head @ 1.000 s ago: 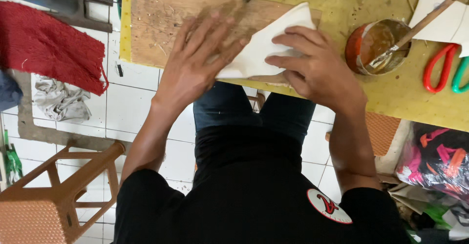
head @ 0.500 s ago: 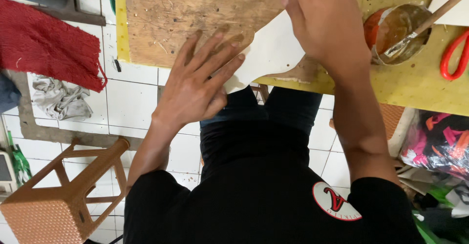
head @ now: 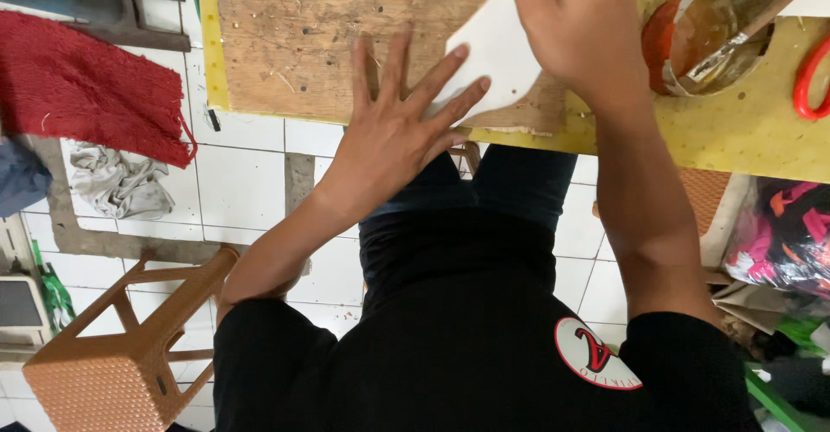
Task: The person applies a brown liquid to white shoe-shaped pieces using a brush and a wooden block. They fold and press the pieces together, then pour more liquid into a container and continue applying it to the edges of the shoe parts.
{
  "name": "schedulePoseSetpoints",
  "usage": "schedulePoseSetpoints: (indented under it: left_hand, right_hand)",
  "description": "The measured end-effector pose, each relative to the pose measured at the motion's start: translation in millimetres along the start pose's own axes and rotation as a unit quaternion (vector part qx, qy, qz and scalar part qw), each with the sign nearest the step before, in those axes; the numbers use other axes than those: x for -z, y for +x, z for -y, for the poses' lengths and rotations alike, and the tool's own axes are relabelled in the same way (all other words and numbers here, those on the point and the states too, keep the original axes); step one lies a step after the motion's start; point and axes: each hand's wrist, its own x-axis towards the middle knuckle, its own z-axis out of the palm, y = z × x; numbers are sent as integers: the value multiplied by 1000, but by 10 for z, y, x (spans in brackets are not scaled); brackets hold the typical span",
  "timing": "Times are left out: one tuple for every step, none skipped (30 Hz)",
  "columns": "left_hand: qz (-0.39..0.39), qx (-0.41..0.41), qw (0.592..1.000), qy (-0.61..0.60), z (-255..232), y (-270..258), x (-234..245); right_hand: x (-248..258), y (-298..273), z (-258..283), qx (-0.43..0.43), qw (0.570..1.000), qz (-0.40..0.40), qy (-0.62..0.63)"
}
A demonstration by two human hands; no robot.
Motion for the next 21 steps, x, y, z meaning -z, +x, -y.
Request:
schedulePoseSetpoints:
  left_hand:
    - [54, 34, 998, 14, -15, 1, 26]
    - [54, 34, 998, 14, -40, 6, 114]
    - [122, 82, 989, -6, -73, 12, 201]
    - [189, 130, 973, -27, -105, 18, 287]
    - [188, 132, 973, -26, -142, -21, 231]
    - [101, 120, 988, -13, -180, -60, 173]
    - [14, 107, 994, 0, -227, -109, 112]
    - [15, 108, 994, 0, -227, -98, 130]
    - [-12, 83, 996, -3, -226, -94, 153]
    - [-38, 59, 998, -6, -228, -90, 175]
    - [-35, 59, 998, -7, -189, -45, 188]
    - [-19, 44, 999, 0, -153, -1, 205]
    - [-7, 31, 999, 12, -99, 60, 229]
    - [-9, 33, 999, 16, -121, 50, 181]
    - [22, 32, 999, -13, -153, 35, 131]
    - [52, 30, 997, -41, -185, 22, 81]
    - [52, 30, 998, -37, -213, -6, 159]
    - [1, -38, 987, -157, -242, -34, 237]
    - [-49, -107, 954, -275, -278, -59, 313]
    - [-49, -108, 955, -273, -202, 21, 337]
    - [-122, -104, 936, -314, -135, 76, 360]
  right_hand:
    - [151, -61, 193, 3, 996, 18, 88]
    - [137, -133, 186, 4, 996, 18, 88]
    - [129, -214, 181, -37, 996, 30, 72]
    - [121, -295, 175, -78, 995, 42, 55]
    - [103, -339, 167, -76, 995, 43, 55]
    - [85, -383, 156, -72, 995, 69, 30]
    - [62, -444, 149, -70, 993, 96, 7]
    - [41, -502, 160, -69, 993, 97, 7]
    - [15, -553, 173, -53, 997, 63, 1]
    - [-8, -607, 186, -37, 999, 30, -6]
    - [-34, -632, 109, -38, 999, 31, -4]
    - [-55, -660, 34, -26, 998, 36, -36]
    - [-75, -652, -50, -7, 997, 38, -70]
    - [-70, -626, -24, -2, 997, 37, -69]
    - [-63, -619, 8, -1, 996, 39, -85]
    - [-55, -612, 38, 0, 994, 41, -102]
    - [-54, -600, 45, 1, 994, 38, -101]
    - [-52, -587, 53, -39, 993, 40, -101]
    - [-43, -580, 59, -81, 991, 44, -102]
    - [-56, -578, 16, -81, 991, 42, -101]
    - [-83, -584, -18, -89, 990, 35, -103]
